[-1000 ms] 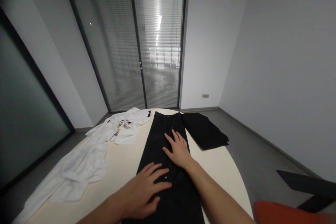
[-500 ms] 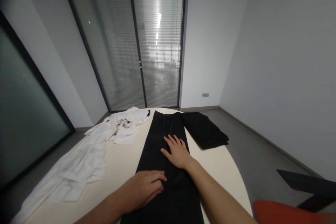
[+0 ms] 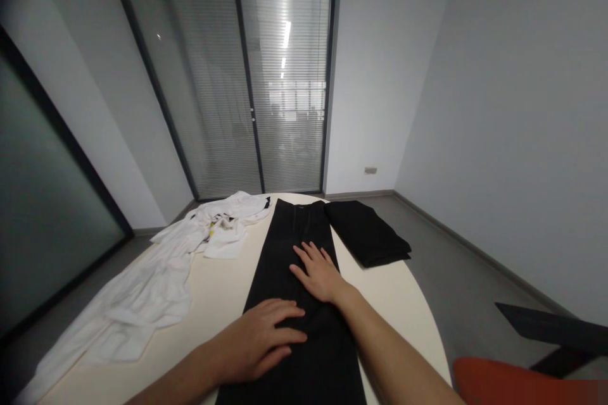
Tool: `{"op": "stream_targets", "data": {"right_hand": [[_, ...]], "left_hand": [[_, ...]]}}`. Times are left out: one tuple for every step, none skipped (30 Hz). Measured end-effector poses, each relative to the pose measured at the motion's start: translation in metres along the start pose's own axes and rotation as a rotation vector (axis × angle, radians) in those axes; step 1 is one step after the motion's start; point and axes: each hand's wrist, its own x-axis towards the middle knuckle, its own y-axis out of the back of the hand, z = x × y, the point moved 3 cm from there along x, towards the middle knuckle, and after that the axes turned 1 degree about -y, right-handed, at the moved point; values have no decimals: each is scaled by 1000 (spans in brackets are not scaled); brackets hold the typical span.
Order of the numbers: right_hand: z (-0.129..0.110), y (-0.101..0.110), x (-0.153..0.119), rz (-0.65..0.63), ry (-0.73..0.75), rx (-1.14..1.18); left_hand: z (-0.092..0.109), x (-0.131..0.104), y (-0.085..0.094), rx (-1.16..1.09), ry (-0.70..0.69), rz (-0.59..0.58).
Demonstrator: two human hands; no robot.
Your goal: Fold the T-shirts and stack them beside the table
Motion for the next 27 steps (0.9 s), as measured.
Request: {"op": "stream_targets", "data": {"right_hand": [[1, 0, 0, 0, 11, 2], [2, 0, 1, 2, 23, 5], [3, -1, 3, 4, 37, 9], [5, -1, 4, 7, 49, 13], [6, -1, 6, 10, 60, 18], [7, -1, 8, 12, 70, 25], [7, 0, 10, 18, 78, 32], [7, 0, 11, 31, 82, 37], [6, 2, 11, 53, 82, 37], [5, 3, 11, 81, 76, 31], [4, 5, 10, 111, 65, 19], [4, 6, 7, 137, 48, 3], [3, 6, 5, 149, 26, -14], [3, 5, 2, 143, 1, -31], [3, 3, 0, 122, -23, -46], [3, 1, -1, 97, -47, -59], [4, -2, -1, 75, -68, -71], [5, -4, 0, 60, -87, -81], [6, -5, 3, 56, -105, -86], [7, -5, 7, 62, -121, -86], [9, -5, 12, 76, -135, -82], [10, -3, 17, 95, -139, -76], [11, -1, 21, 122, -131, -69], [12, 2, 24, 157, -115, -62], [13, 5, 26, 196, -95, -59], [13, 8, 25, 230, -78, -57], [14, 10, 23, 250, -64, -57]], "left_hand": [[0, 0, 1, 0, -6, -5], [0, -1, 3, -2, -10, -7], [-1, -1, 5, -7, -13, -11], [-1, -1, 6, -15, -13, -15], [-1, -2, 8, -22, -10, -21], [0, -2, 10, -28, 1, -29], [1, -3, 11, -32, 17, -35], [3, -3, 12, -37, 32, -43], [5, -4, 12, -43, 40, -55], [8, -5, 11, -51, 37, -69], [11, -5, 8, -58, 25, -87], [13, -6, 4, -63, 8, -105], [15, -6, 0, -62, -13, -126], [16, -6, -5, -56, -30, -145], [16, -6, -9, -47, -42, -159], [16, -5, -12, -39, -47, -167], [15, -5, -13, -37, -46, -169], [13, -4, -12, -39, -39, -164], [12, -4, -10, -43, -26, -153], [11, -4, -7, -46, -11, -138], [11, -4, -4, -46, 1, -127], [11, -4, -1, -42, 11, -118], [11, -4, 1, -34, 21, -113], [12, -4, 2, -24, 31, -110], [12, -5, 2, -14, 39, -109], [12, -5, 2, -4, 45, -107], [13, -6, 2, 5, 48, -101]]}}
